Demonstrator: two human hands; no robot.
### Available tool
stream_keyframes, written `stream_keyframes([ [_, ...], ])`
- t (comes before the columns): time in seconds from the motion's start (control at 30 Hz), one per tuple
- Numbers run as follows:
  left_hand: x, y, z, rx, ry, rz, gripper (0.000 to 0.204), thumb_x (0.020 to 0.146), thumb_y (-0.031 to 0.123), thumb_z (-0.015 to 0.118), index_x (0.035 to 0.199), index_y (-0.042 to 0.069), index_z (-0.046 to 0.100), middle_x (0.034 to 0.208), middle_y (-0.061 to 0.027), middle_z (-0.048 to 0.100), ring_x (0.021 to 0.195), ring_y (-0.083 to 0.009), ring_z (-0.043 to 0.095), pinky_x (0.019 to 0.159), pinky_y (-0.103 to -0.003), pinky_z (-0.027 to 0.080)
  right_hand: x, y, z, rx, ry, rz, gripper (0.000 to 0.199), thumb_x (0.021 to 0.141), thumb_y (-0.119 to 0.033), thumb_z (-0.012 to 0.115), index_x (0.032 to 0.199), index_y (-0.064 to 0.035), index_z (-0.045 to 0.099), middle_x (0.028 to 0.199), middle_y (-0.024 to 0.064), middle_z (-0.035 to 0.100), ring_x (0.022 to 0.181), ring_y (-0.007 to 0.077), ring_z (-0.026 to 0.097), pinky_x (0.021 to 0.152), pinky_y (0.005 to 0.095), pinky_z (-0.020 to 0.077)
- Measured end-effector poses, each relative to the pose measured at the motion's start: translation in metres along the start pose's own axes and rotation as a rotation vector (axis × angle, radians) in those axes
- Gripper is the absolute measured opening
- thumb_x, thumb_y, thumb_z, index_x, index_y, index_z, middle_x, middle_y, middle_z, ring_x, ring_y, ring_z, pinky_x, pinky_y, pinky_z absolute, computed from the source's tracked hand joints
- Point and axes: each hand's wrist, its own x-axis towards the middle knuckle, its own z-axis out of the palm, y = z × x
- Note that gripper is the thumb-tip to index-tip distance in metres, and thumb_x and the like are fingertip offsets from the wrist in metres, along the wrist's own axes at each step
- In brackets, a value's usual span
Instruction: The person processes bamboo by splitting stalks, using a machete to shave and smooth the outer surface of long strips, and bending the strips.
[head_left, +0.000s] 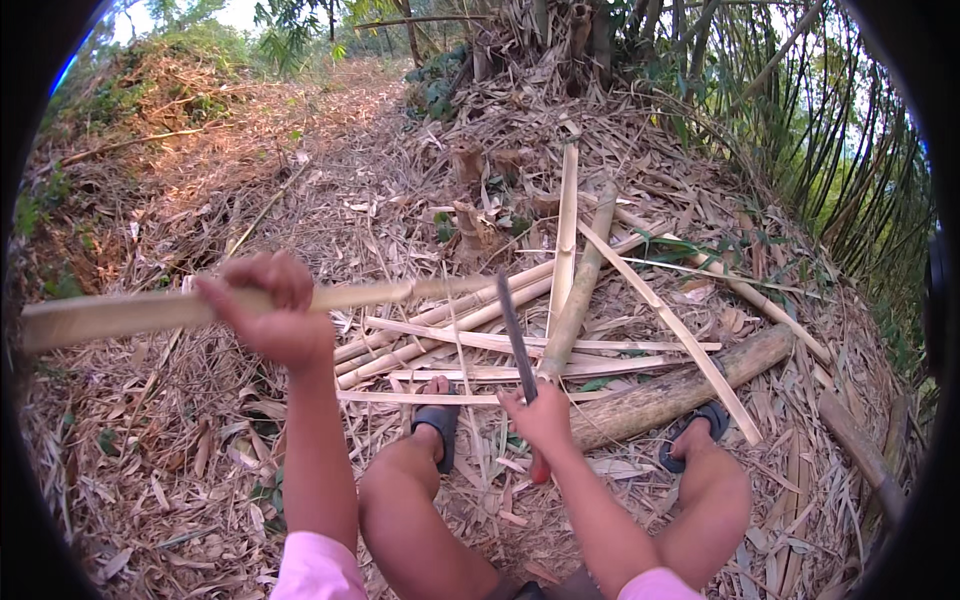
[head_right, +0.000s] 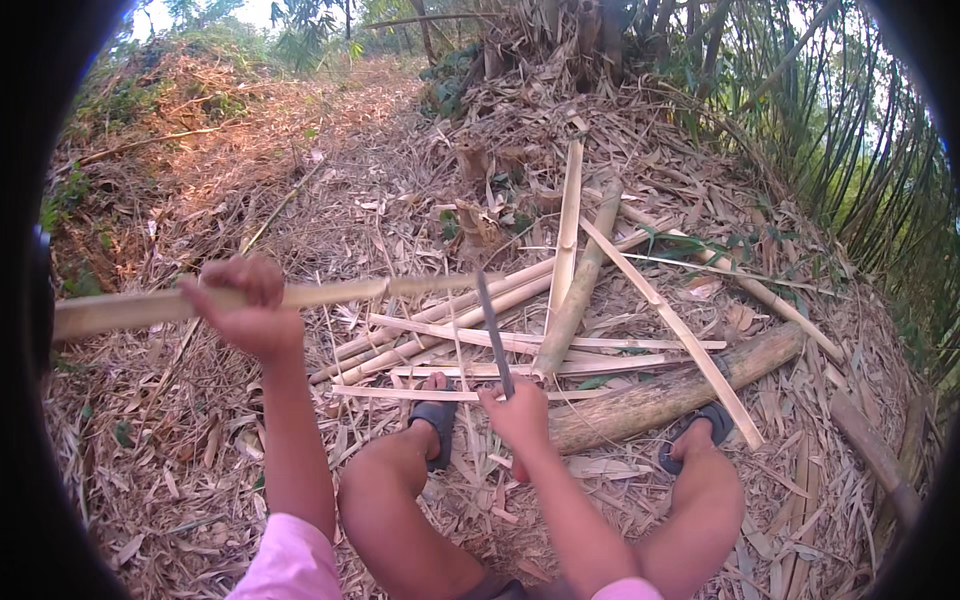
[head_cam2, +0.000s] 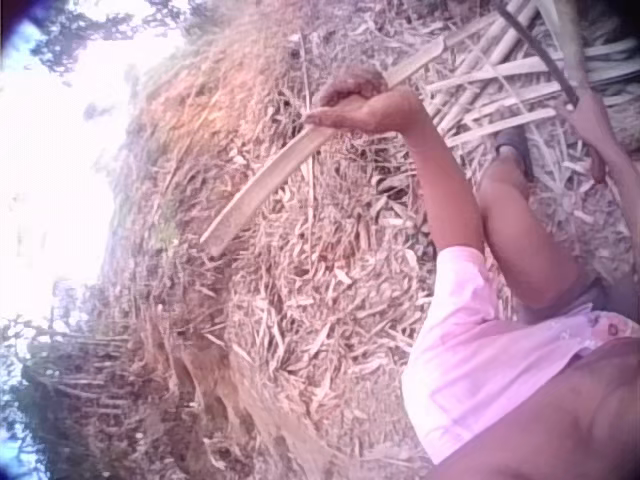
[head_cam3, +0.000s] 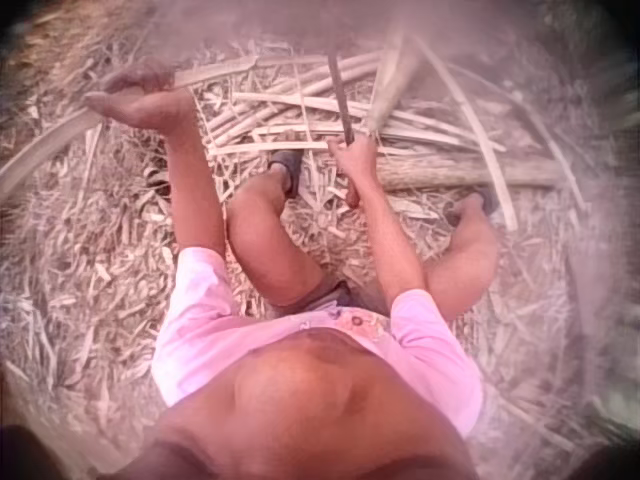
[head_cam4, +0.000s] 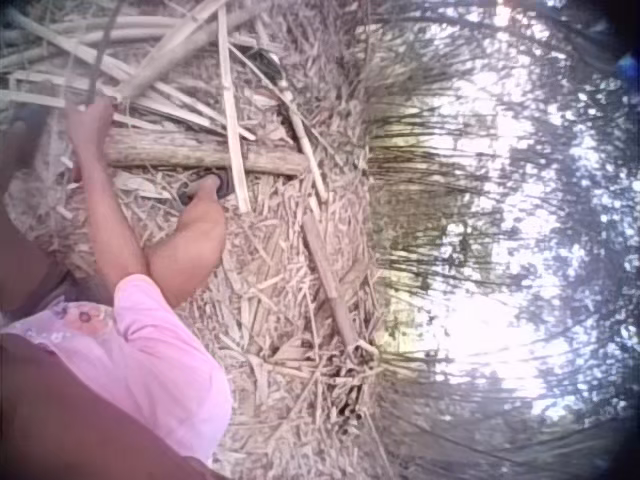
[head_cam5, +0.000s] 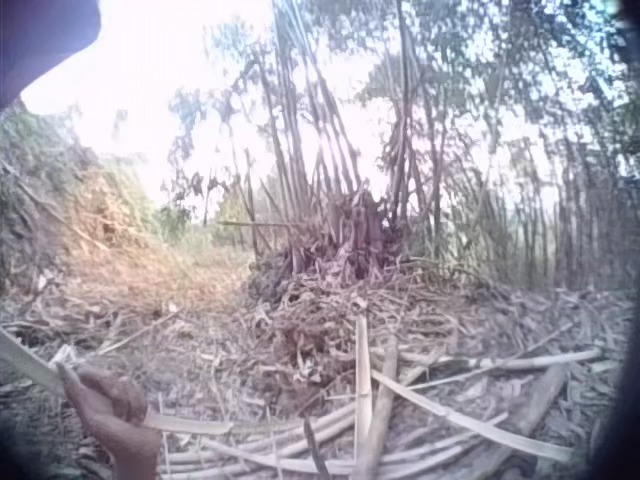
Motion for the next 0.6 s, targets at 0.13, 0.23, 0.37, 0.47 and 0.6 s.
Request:
stream_keyframes([
  [0.13,0.005,-0.087,0.012,0.178,-0.041,0.078,0.056,0.104,0.055,0.034,0.067,0.013,0.041,0.051,0.0044,0.030,0.042,-0.0061,0.025,0.038,-0.025,0.018,-0.033,0.048,0.000,0.163,0.187,0.118,0.025,0.083,-0.020,0.077,0.081,0.0011,0.064,0.066,0.0074,0.068,0.051,0.0189,0.067,0.048,0.0313,0.0516],
  [0.23,-0.001,-0.129,0.026,0.187,-0.038,0.081,0.057,0.104,0.053,0.035,0.066,0.012,0.041,0.050,0.0031,0.030,0.042,-0.0057,0.027,0.040,-0.024,0.019,-0.042,0.070,-0.005,0.219,0.231,0.121,0.026,0.084,-0.018,0.077,0.088,0.0042,0.065,0.078,0.0106,0.070,0.052,0.0177,0.067,0.048,0.0298,0.0520],
  [0.37,-0.007,-0.170,0.028,0.142,-0.080,0.032,0.057,0.104,0.052,0.037,0.065,0.011,0.043,0.049,0.0031,0.034,0.042,-0.0059,0.028,0.042,-0.024,0.019,-0.037,0.068,-0.010,0.277,0.166,0.179,0.030,0.085,-0.016,0.076,0.100,0.0071,0.065,0.088,0.0120,0.070,0.053,0.0164,0.067,0.047,0.0284,0.0521],
  [0.47,-0.015,-0.188,0.038,0.248,-0.020,0.053,0.058,0.104,0.051,0.037,0.063,0.011,0.042,0.049,0.0032,0.035,0.042,-0.0058,0.029,0.043,-0.024,0.020,-0.032,0.070,-0.014,0.282,0.143,0.234,0.033,0.085,-0.015,0.075,0.106,0.0080,0.064,0.085,0.0104,0.070,0.053,0.0157,0.067,0.047,0.0280,0.0518],
  [0.6,-0.026,-0.206,0.043,0.254,-0.081,0.075,0.057,0.104,0.053,0.037,0.066,0.011,0.040,0.049,0.0026,0.032,0.042,-0.0070,0.029,0.041,-0.025,0.021,-0.030,0.068,-0.016,0.335,0.166,0.249,0.034,0.086,-0.015,0.075,0.108,0.0080,0.064,0.079,0.0086,0.069,0.051,0.0145,0.066,0.046,0.0277,0.0513],
])
